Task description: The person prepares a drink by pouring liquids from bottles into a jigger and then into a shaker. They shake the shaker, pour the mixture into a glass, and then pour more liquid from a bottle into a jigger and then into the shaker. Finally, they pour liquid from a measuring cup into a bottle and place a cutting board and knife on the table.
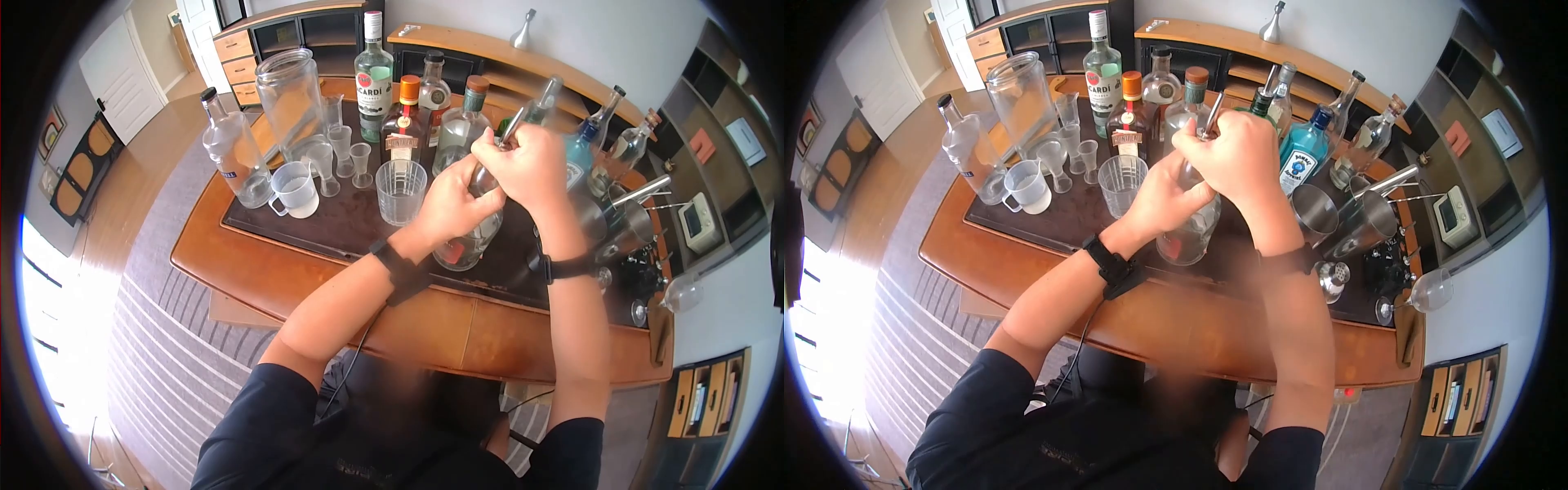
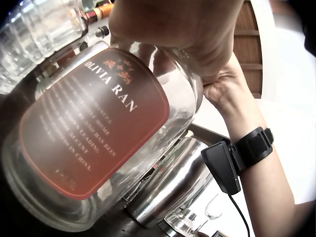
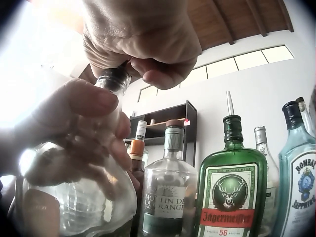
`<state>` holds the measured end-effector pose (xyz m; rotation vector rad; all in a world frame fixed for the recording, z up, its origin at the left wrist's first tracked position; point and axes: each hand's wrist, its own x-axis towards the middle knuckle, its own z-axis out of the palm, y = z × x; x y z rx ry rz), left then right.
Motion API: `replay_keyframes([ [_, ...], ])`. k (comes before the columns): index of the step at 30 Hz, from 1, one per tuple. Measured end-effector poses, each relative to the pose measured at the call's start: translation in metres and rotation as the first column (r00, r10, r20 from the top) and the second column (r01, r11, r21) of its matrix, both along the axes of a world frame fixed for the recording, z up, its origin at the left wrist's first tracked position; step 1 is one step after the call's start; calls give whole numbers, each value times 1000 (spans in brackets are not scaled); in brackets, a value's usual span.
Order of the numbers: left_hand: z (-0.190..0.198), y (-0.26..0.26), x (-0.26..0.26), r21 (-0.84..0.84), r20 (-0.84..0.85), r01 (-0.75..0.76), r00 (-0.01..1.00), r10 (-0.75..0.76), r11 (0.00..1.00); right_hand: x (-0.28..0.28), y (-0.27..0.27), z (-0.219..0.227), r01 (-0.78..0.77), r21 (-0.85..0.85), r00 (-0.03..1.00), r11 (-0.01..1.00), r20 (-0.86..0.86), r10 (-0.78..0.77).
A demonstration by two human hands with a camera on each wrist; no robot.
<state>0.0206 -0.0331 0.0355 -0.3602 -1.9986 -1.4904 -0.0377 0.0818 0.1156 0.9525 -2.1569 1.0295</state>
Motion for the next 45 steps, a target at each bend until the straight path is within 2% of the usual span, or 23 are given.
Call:
replay_keyframes([
  [2, 1, 1, 1, 56, 26, 34, 999, -36, 998, -3, 0, -1, 2, -8, 1000, 1000, -8, -2],
  [5, 3, -4, 2, 3, 224, 94, 970, -92, 996, -3, 2, 6, -17, -11, 998, 1000, 57, 18],
  [9, 0, -2, 0, -16, 169, 52, 984, -49, 999, -4, 7, 12, -24, 31, 996, 999, 86, 21],
  [12, 9, -3, 6, -90, 259, 18, 966, 5, 996, -5, 4, 14, -54, -162, 998, 985, 29, 60],
  [13, 7, -3, 5, -63, 221, 18, 975, -4, 998, 0, 9, 29, 3, -191, 989, 982, 146, 26],
  [15, 1, -3, 3, -16, 147, 21, 989, -18, 1000, 3, 16, 47, 7, -103, 999, 995, 47, -2],
  [16, 1, -2, 4, -6, 140, 12, 990, -11, 1000, 9, 16, 54, 6, -71, 999, 997, 51, -2],
  [19, 2, 4, 3, 26, 85, 14, 996, -17, 1000, 1, 27, 46, 39, -84, 997, 996, -57, -44],
  [20, -2, 3, 1, 33, 63, 21, 998, -23, 999, 9, 29, 45, 68, -191, 995, 979, 81, -53],
  [22, -4, -2, 2, -15, 57, 5, 998, -4, 1000, 12, 39, 37, 88, -294, 990, 952, 131, -51],
  [23, 4, -4, 8, -96, 150, -11, 988, 25, 995, 14, 44, 32, 97, -343, 981, 934, 189, -33],
  [25, 5, -4, 11, -131, 108, -25, 993, 40, 991, 13, 48, 18, 109, -374, 971, 921, 240, -17],
  [28, 0, -3, 19, -220, -38, -184, 983, 180, 958, 19, 59, 9, 111, -394, 955, 912, 296, 11],
  [31, 5, -5, 34, -283, -24, -216, 976, 219, 934, 26, 58, 7, 98, -400, 950, 911, 310, 34],
  [32, 7, -6, 39, -309, -92, -281, 960, 265, 909, 26, 58, 7, 99, -400, 947, 911, 320, 38],
  [36, 18, -27, 60, -328, -245, -397, 912, 328, 857, 27, 61, 4, 128, -348, 955, 929, 295, -21],
  [37, 17, -36, 64, -292, -239, -430, 898, 370, 855, 26, 62, 2, 128, -329, 958, 936, 285, -31],
  [40, 17, -71, 80, -220, -227, -576, 815, 533, 788, 30, 66, 1, 115, -353, 958, 929, 288, -10],
  [42, 6, -104, 87, -183, -176, -680, 733, 657, 710, 32, 65, -4, 46, -424, 957, 904, 278, 82],
  [45, -17, -148, 98, -197, -131, -816, 571, 810, 544, 38, 66, -12, 42, -470, 930, 882, 341, 138],
])
